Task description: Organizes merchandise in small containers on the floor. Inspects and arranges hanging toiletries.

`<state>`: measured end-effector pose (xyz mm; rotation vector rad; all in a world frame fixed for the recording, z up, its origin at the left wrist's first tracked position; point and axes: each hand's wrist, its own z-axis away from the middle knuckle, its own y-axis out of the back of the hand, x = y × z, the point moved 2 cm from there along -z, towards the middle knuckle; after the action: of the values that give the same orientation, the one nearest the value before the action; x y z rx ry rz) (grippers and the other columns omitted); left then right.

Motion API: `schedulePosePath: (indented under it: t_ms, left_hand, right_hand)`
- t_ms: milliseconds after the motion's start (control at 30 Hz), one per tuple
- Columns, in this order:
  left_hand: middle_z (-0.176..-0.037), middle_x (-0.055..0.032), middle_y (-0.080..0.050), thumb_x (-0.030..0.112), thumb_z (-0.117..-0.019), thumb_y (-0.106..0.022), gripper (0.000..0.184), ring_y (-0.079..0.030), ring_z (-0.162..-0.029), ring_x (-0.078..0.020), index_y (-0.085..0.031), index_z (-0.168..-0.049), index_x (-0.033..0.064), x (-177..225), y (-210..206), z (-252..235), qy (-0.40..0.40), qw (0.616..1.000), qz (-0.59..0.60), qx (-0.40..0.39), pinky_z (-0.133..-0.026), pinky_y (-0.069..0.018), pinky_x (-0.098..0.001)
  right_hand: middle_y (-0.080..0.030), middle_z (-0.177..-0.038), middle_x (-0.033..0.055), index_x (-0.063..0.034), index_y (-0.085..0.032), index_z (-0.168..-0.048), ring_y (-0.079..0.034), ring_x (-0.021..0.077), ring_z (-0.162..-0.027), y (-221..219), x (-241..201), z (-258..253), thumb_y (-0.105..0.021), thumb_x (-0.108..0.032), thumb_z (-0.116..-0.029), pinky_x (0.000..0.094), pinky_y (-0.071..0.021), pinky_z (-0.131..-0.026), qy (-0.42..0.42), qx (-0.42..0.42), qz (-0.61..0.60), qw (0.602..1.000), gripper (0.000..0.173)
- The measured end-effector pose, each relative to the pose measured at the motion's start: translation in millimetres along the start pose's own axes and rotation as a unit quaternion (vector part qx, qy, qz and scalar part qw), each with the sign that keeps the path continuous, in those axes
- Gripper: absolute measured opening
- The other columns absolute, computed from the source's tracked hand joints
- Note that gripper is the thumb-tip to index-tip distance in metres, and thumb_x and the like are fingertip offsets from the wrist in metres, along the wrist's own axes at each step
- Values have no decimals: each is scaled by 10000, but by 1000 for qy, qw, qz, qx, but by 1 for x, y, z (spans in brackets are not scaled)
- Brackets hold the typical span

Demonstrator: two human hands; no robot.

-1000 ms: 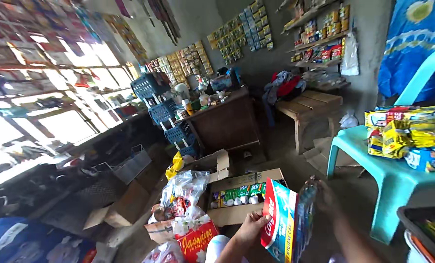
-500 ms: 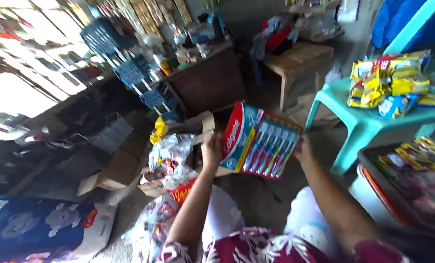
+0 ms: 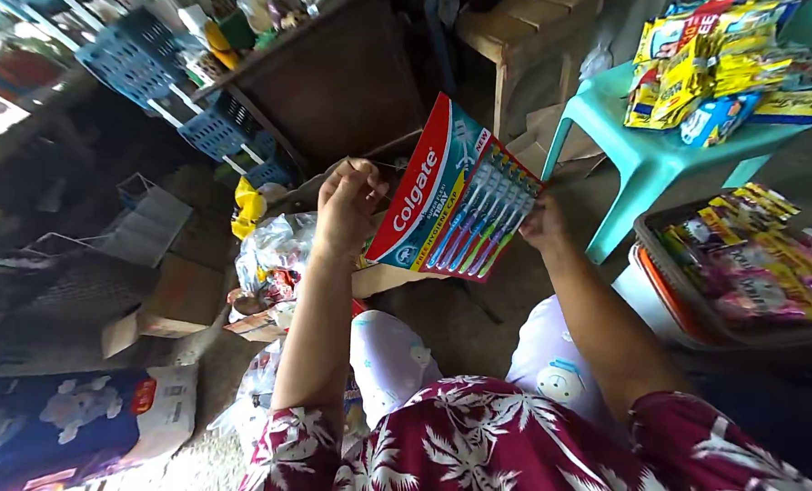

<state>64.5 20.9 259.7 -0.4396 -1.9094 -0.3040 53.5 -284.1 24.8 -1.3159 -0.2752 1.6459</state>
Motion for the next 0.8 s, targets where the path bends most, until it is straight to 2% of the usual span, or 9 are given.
schedulePosePath:
  t_ms: [67, 133, 233, 367, 500, 600, 667, 733, 800]
  left_hand:
    - [-855, 82, -634, 192, -1048, -386, 276, -631, -841, -76, -629, -917, 202, 14, -3, -6, 14, 999, -30, -9, -853, -552, -302]
    - [-851, 87, -637, 190, -1047, -383, 260, -637, -831, -74, -619, -938, 197, 24, -3, -13, 22, 997, -69, -16, -852, -561, -314]
    - [-822, 105, -628, 165, -1046, -423, 210, -618, -778, -39, -588, -918, 189, 35, -1, -27, 16, 988, -149, -22, -811, -553, -275]
    - [-792, 115, -608, 141, -1016, -482, 157, -580, -729, 9, -582, -895, 146, 43, 4, -45, 4, 950, -299, -89, -733, -516, -208]
    - [-811, 104, -583, 143, -1022, -481, 142, -577, -756, 15, -576, -920, 119, 60, 21, -55, -4, 918, -378, -120, -764, -513, -209]
    - [-808, 105, -595, 138, -1003, -456, 138, -597, -744, 1, -566, -921, 126, 65, 43, -51, -18, 926, -369, -78, -751, -544, -242]
    - [-835, 62, -595, 115, -983, -471, 137, -591, -757, -22, -591, -973, 49, 59, 56, -43, -17, 935, -353, -29, -757, -545, -273]
    - [-738, 43, -579, 90, -957, -551, 112, -561, -661, -40, -584, -858, 52, 46, 72, -41, -28, 938, -345, 3, -653, -524, -274]
    - [-654, 55, -541, 95, -954, -612, 210, -515, -581, -28, -545, -755, 91, 36, 82, -38, -44, 944, -326, 42, -570, -476, -239]
  right_hand:
    - [-655, -1006, 43, -98, -543, -1208, -664, 139, -844, 2, 1, -1, -405, -256, -1074, 323, -579, -756, -33, -1, 52, 998, 249]
    - [-598, -1127, 76, -71, -482, -1320, -642, 151, -914, 1, 1, 1, -398, -215, -1072, 322, -571, -797, -48, -6, 115, 992, 298]
    - [-650, -1300, 67, -81, -491, -1382, -684, 130, -976, -2, 1, 1, -403, -228, -1091, 293, -556, -808, -43, -13, 214, 976, 338]
    - [-691, -1244, 39, -104, -529, -1338, -693, 106, -899, -3, 1, -4, -368, -211, -1080, 261, -546, -733, -38, -1, 227, 973, 322]
    - [-706, -1214, 34, -102, -568, -1295, -690, 99, -862, -2, 4, -9, -402, -223, -1073, 251, -537, -701, -21, -1, 269, 963, 302]
    - [-703, -1220, 46, -93, -573, -1312, -692, 115, -887, 0, 7, -7, -446, -272, -1076, 288, -551, -736, -7, -11, 326, 945, 322]
    - [-675, -1282, 98, -66, -553, -1375, -685, 180, -984, 0, 10, -4, -467, -312, -1078, 373, -555, -835, -4, -34, 359, 933, 395]
    - [-658, -1304, 139, -46, -531, -1399, -683, 217, -1009, -7, 13, -5, -452, -273, -1092, 394, -550, -855, -7, -48, 380, 924, 389]
    - [-651, -1301, 160, -13, -536, -1376, -673, 225, -995, -13, 14, -5, -464, -226, -1095, 398, -539, -850, -8, -48, 393, 918, 360]
